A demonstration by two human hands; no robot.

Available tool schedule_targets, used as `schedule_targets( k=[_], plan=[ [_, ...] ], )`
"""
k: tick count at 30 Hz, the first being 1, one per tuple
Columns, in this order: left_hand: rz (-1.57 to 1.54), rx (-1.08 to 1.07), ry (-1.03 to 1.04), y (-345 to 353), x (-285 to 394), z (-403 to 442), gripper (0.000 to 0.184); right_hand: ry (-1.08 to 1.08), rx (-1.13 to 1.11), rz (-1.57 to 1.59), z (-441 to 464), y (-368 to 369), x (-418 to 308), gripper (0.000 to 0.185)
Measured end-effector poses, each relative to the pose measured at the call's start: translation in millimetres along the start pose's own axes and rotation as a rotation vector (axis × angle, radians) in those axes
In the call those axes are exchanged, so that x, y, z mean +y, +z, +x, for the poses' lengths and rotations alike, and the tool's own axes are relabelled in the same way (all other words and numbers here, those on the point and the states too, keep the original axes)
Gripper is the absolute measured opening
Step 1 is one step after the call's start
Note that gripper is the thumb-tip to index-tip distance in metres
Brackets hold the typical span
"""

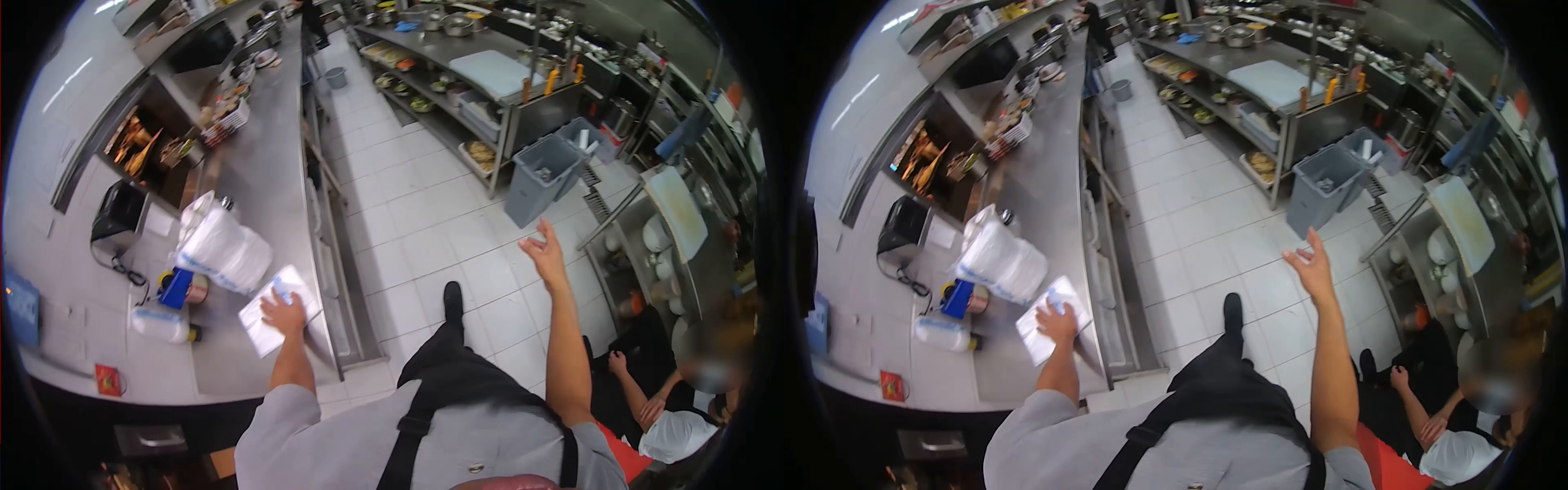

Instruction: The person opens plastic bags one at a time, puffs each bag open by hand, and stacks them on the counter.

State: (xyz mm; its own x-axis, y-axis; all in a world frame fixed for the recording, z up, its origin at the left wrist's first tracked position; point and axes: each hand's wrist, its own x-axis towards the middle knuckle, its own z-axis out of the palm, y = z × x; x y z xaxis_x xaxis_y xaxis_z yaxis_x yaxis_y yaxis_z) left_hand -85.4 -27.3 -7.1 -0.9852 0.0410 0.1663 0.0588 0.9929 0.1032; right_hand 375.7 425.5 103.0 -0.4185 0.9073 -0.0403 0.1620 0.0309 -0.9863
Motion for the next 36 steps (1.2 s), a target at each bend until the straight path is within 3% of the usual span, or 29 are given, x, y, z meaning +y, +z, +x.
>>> schedule_targets(
  k=[12,22,27,29,31,33,36],
  plan=[
    [-0.05,0.042,0.025,-9,5,-5,0.072,-0.396,-0.52,0.074,-50,122,-190,0.086],
    [0.013,0.054,0.02,-1,4,0,0.072,-0.662,-0.437,0.025,-83,154,-227,0.082],
    [0.05,0.051,0.027,3,5,2,0.07,-0.853,-0.21,0.007,-47,163,-203,0.063],
    [0.044,0.039,0.033,2,2,-2,0.07,-0.412,-0.262,-0.344,12,174,-150,0.067],
    [0.022,0.033,0.022,-6,7,0,0.071,-0.16,-0.325,-0.574,49,167,-67,0.077],
    [0.015,0.037,0.014,-10,10,3,0.071,-0.098,-0.292,-0.584,53,157,0,0.085],
    [0.008,0.01,-0.008,-18,11,3,0.071,-0.02,-0.233,-0.464,51,145,13,0.086]
  ],
)
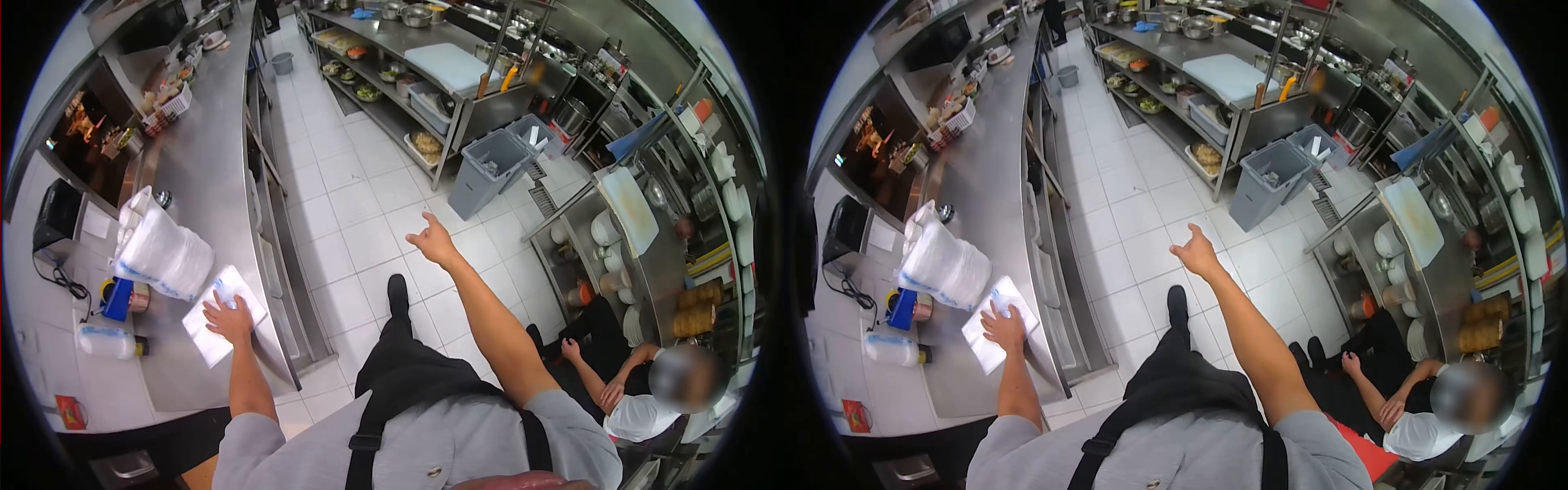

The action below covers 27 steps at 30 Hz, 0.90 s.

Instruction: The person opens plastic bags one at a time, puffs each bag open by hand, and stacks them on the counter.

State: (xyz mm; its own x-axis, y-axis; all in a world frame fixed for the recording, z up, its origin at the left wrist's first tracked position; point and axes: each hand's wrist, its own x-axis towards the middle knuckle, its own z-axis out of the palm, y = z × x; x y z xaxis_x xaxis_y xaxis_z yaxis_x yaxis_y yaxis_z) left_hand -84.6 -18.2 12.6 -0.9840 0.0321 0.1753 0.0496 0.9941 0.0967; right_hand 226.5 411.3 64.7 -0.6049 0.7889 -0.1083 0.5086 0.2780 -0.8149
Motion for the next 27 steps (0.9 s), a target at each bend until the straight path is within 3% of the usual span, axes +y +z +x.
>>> schedule_targets(
  k=[2,6,7,8,10,12,13,14,15,16,17,18,19,20,21,22,27],
  plan=[
    [-0.01,-0.006,-0.007,2,2,4,0.071,-0.008,0.13,0.016,5,-24,-24,0.085],
    [0.101,-0.014,-0.038,16,4,22,0.071,-0.474,0.411,0.26,6,-114,-139,0.083],
    [0.138,-0.03,-0.04,17,3,26,0.071,-0.484,0.432,0.386,13,-138,-170,0.087],
    [0.181,-0.045,-0.033,22,3,32,0.071,-0.505,0.494,0.297,39,-162,-177,0.092],
    [0.228,0.009,-0.051,39,-1,39,0.069,-0.269,0.432,0.166,78,-203,-178,0.099],
    [0.183,0.089,0.013,63,-19,55,0.068,-0.194,0.436,0.049,86,-211,-152,0.094],
    [0.222,0.139,0.049,80,-29,66,0.068,-0.276,0.496,0.006,81,-204,-130,0.09],
    [0.25,0.125,0.042,76,-26,64,0.068,-0.228,0.393,0.105,42,-203,-125,0.087],
    [0.262,0.09,0.018,70,-20,62,0.069,-0.294,0.472,0.114,44,-178,-79,0.085],
    [0.282,0.051,0.0,71,-20,66,0.069,-0.38,0.437,-0.02,43,-153,-19,0.087],
    [0.294,0.042,-0.002,67,-16,65,0.069,-0.328,0.318,-0.086,46,-112,63,0.091],
    [0.308,0.04,-0.01,57,-11,57,0.069,-0.066,0.145,-0.135,-3,-98,80,0.091],
    [0.3,0.02,-0.014,49,-6,54,0.07,-0.049,0.192,-0.235,-21,-50,165,0.086],
    [0.296,-0.001,-0.021,45,-4,53,0.07,0.193,-0.037,-0.213,-67,-52,167,0.081],
    [0.227,0.061,0.024,47,-7,52,0.073,-0.083,0.218,-0.367,-91,3,271,0.078],
    [0.16,0.12,0.07,52,-9,49,0.077,0.356,-0.045,-0.088,-137,-17,239,0.076],
    [0.02,0.139,0.139,76,-27,61,0.086,0.667,-0.065,0.048,-248,5,286,0.073]
  ],
)
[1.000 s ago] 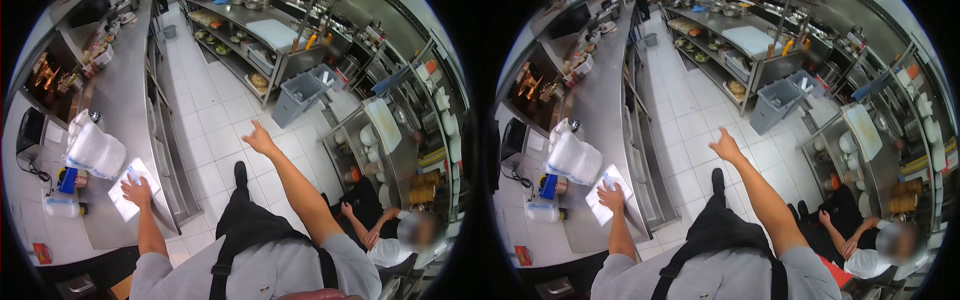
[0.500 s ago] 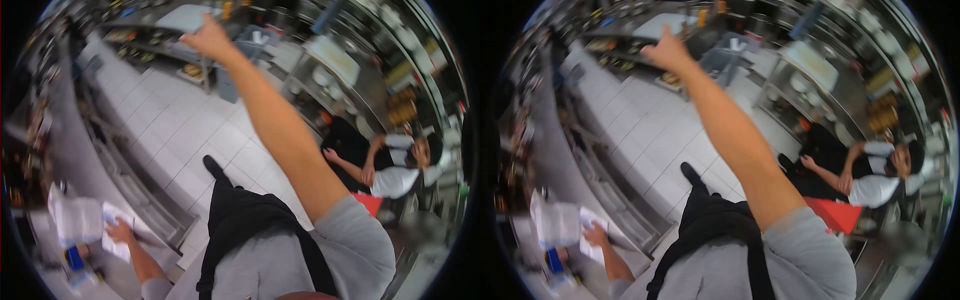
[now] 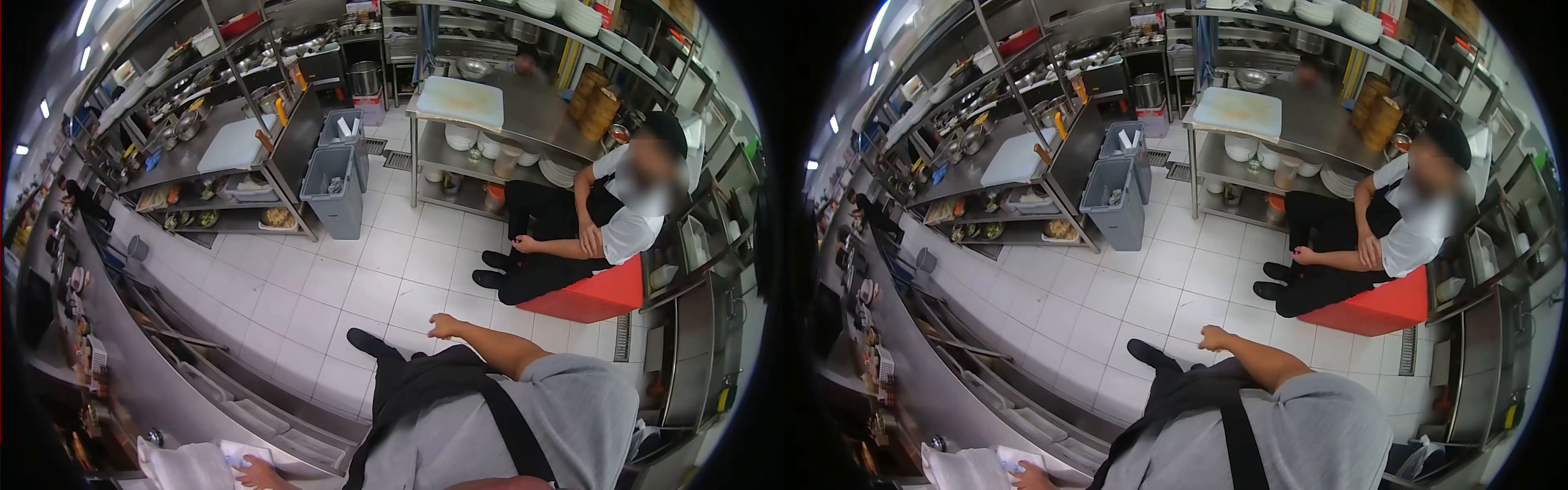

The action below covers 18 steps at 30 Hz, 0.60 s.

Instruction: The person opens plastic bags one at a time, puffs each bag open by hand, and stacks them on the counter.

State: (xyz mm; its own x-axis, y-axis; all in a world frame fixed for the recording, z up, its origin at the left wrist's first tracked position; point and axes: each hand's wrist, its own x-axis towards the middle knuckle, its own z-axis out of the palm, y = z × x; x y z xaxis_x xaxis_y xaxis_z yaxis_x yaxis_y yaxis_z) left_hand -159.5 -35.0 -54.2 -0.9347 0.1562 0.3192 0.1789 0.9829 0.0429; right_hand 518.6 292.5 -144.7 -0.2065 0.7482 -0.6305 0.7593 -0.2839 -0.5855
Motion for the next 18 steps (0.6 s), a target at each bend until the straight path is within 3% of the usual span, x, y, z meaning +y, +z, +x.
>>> schedule_targets(
  k=[2,5,18],
  plan=[
    [0.026,-0.003,-0.01,1,2,0,0.086,0.118,-0.023,0.124,-15,0,11,0.075],
    [0.001,-0.03,-0.044,-4,5,2,0.086,0.113,0.012,0.11,-17,-3,15,0.077],
    [0.072,-0.074,-0.073,-9,5,-1,0.08,-0.067,0.039,0.139,-21,-8,-32,0.073]
  ],
)
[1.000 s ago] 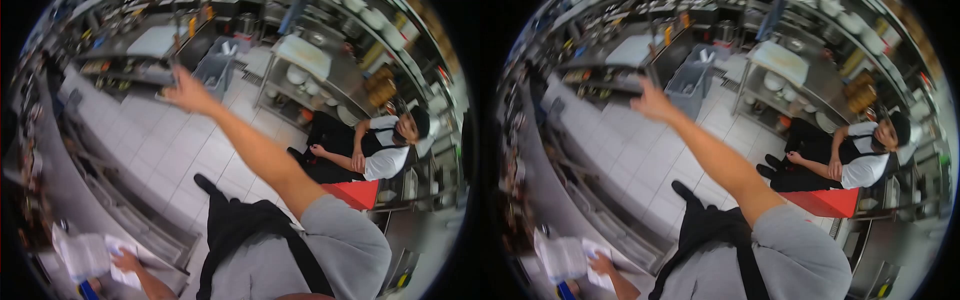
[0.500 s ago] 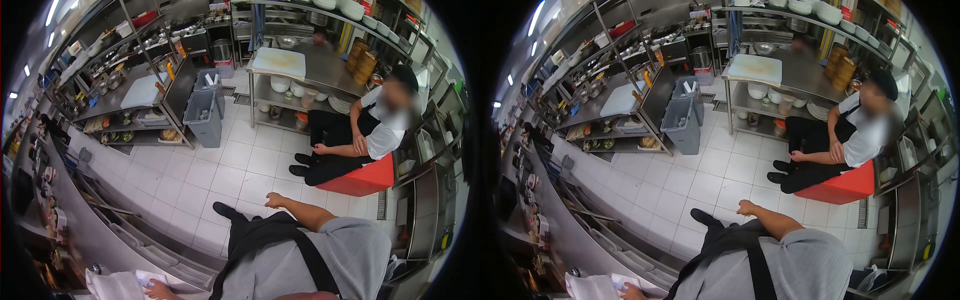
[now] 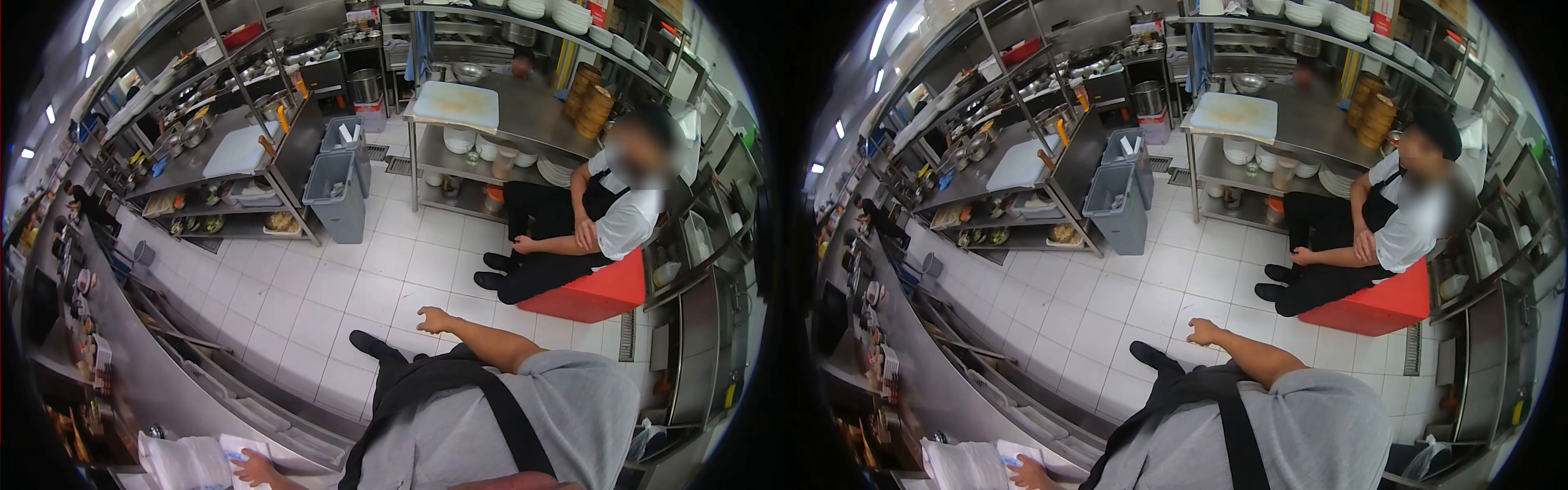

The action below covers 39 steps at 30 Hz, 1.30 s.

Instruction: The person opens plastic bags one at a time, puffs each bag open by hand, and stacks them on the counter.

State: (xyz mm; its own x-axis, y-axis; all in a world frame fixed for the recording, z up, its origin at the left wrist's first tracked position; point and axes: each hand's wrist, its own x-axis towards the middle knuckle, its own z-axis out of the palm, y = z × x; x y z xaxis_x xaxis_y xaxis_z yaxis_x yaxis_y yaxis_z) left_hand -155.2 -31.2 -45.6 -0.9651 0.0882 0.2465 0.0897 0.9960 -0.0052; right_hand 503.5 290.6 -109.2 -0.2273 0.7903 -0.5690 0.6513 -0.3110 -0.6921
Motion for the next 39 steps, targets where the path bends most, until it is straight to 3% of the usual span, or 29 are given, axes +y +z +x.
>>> schedule_targets(
  k=[2,5,6,7,9,11,13,14,15,18,19,21,22,23,24,25,28,29,31,33,36,38,39],
  plan=[
    [0.152,-0.056,-0.061,-34,17,-11,0.071,0.02,-0.026,0.033,-6,-4,-11,0.075],
    [0.147,-0.08,-0.064,-35,17,-9,0.073,-0.575,0.618,-0.345,51,37,25,0.082],
    [0.145,-0.06,-0.069,-33,14,-3,0.073,-0.377,0.317,-0.116,7,3,-59,0.093],
    [0.153,-0.052,-0.063,-25,9,4,0.073,-0.364,0.155,0.025,-21,-27,-127,0.101],
    [0.134,-0.063,-0.029,-6,6,4,0.074,-0.698,0.326,0.123,-21,-58,-206,0.105],
    [0.109,-0.046,-0.004,5,-6,12,0.074,-0.837,0.402,0.162,-20,-97,-276,0.105],
    [0.129,-0.088,-0.066,-1,3,11,0.076,-0.686,0.287,0.087,19,-123,-297,0.084],
    [0.14,-0.095,-0.08,0,5,11,0.076,-0.669,0.254,0.111,23,-126,-301,0.068],
    [0.138,-0.095,-0.101,-2,9,14,0.076,-0.707,0.278,0.069,26,-122,-298,0.064],
    [0.155,-0.091,-0.086,-5,10,9,0.074,-0.81,0.321,-0.022,46,-100,-239,0.049],
    [0.164,-0.11,-0.08,-12,12,6,0.073,-0.675,0.254,-0.121,44,-88,-210,0.05],
    [0.191,-0.109,-0.071,-20,13,-1,0.073,-0.871,0.476,-0.412,100,-35,-82,0.055],
    [0.196,-0.107,-0.072,-18,13,1,0.072,-0.475,0.098,-0.432,94,-27,-39,0.051],
    [0.198,-0.096,-0.079,-21,14,-2,0.071,-0.321,-0.084,-0.335,43,-34,-33,0.05],
    [0.17,-0.108,-0.08,-24,15,-4,0.071,-0.181,-0.175,-0.355,44,-19,20,0.05],
    [-0.111,-0.025,0.035,-24,6,-9,0.084,-0.116,-0.242,-0.365,46,-5,78,0.05],
    [-0.076,0.049,0.054,-9,-1,-5,0.085,-0.088,-0.237,-0.794,9,22,197,0.044],
    [-0.07,0.06,0.06,-6,-1,-3,0.085,0.21,-0.34,-0.622,10,33,250,0.04],
    [-0.066,0.048,0.041,-4,0,0,0.086,0.521,-0.263,-0.305,-48,25,240,0.037],
    [-0.063,0.037,0.03,-2,-1,1,0.088,0.641,-0.301,-0.195,-67,23,245,0.035],
    [-0.051,-0.009,0.038,-7,-2,-3,0.088,0.538,-0.357,-0.192,-80,23,233,0.031],
    [0.07,-0.073,-0.042,-34,16,-10,0.076,0.367,-0.407,-0.274,-63,28,234,0.026],
    [0.13,-0.106,-0.087,-36,15,-10,0.071,0.483,-0.236,-0.117,-55,27,213,0.022]
  ],
)
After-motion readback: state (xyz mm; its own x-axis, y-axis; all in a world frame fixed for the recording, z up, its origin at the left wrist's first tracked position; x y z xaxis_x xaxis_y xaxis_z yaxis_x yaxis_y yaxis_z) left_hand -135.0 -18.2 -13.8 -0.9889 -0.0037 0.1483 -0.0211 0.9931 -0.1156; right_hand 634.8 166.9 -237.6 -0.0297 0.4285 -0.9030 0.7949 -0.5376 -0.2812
